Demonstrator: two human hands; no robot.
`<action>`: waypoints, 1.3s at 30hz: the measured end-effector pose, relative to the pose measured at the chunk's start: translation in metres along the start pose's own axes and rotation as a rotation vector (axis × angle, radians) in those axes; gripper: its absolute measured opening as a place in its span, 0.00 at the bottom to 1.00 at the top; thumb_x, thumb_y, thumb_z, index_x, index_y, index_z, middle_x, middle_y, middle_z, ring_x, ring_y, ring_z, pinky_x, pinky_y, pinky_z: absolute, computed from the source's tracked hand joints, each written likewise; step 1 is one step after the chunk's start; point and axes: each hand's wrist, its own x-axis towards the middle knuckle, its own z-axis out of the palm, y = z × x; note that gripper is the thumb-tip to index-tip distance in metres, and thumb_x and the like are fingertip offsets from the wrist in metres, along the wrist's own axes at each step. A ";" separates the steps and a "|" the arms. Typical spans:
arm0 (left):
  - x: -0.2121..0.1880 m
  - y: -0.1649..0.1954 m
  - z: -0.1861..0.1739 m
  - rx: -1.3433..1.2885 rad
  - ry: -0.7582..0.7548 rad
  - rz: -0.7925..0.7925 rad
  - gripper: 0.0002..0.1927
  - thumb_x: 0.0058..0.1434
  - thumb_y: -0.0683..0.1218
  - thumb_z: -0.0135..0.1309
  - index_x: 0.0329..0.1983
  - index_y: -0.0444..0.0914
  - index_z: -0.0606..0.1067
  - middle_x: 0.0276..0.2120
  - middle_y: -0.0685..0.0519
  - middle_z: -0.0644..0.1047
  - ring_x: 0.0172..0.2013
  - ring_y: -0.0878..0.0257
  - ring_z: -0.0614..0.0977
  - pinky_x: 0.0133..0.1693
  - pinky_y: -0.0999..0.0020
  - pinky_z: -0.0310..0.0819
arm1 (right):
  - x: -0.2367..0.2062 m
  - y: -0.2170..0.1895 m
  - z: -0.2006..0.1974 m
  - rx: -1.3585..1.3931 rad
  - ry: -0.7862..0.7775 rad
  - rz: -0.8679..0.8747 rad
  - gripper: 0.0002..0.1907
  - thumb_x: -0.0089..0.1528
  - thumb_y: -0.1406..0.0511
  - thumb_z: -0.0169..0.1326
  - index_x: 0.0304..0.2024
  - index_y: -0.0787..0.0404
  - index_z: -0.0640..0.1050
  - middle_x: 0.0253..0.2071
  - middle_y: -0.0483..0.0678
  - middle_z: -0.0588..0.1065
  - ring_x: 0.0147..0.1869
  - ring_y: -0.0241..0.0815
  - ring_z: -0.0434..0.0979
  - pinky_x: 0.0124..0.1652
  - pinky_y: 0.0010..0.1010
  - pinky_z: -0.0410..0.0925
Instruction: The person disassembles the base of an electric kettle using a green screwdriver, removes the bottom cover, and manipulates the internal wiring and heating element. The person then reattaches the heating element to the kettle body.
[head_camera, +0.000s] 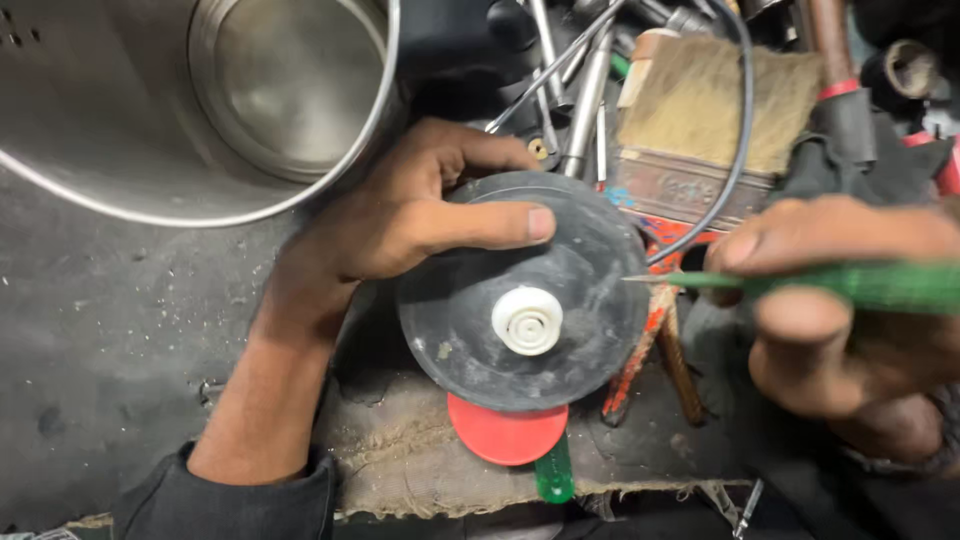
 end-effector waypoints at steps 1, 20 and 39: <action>0.000 0.000 -0.001 0.041 -0.004 0.012 0.15 0.61 0.51 0.61 0.42 0.34 0.82 0.33 0.54 0.82 0.36 0.70 0.81 0.40 0.75 0.74 | -0.003 0.000 -0.002 0.033 -0.070 0.028 0.14 0.71 0.61 0.53 0.47 0.67 0.72 0.41 0.49 0.77 0.36 0.36 0.80 0.37 0.26 0.75; 0.005 -0.024 0.004 0.079 -0.013 0.120 0.15 0.63 0.51 0.61 0.42 0.35 0.83 0.28 0.58 0.81 0.29 0.74 0.78 0.32 0.74 0.71 | 0.016 -0.006 0.006 -0.059 -0.512 -0.141 0.17 0.58 0.59 0.62 0.45 0.59 0.75 0.41 0.49 0.78 0.43 0.49 0.83 0.48 0.44 0.79; 0.007 -0.026 0.008 0.101 -0.011 0.069 0.14 0.64 0.51 0.61 0.43 0.34 0.83 0.26 0.60 0.78 0.27 0.76 0.75 0.29 0.75 0.68 | 0.036 -0.030 0.037 -0.378 -0.518 -0.175 0.15 0.58 0.69 0.61 0.46 0.63 0.75 0.44 0.54 0.77 0.39 0.45 0.82 0.39 0.34 0.74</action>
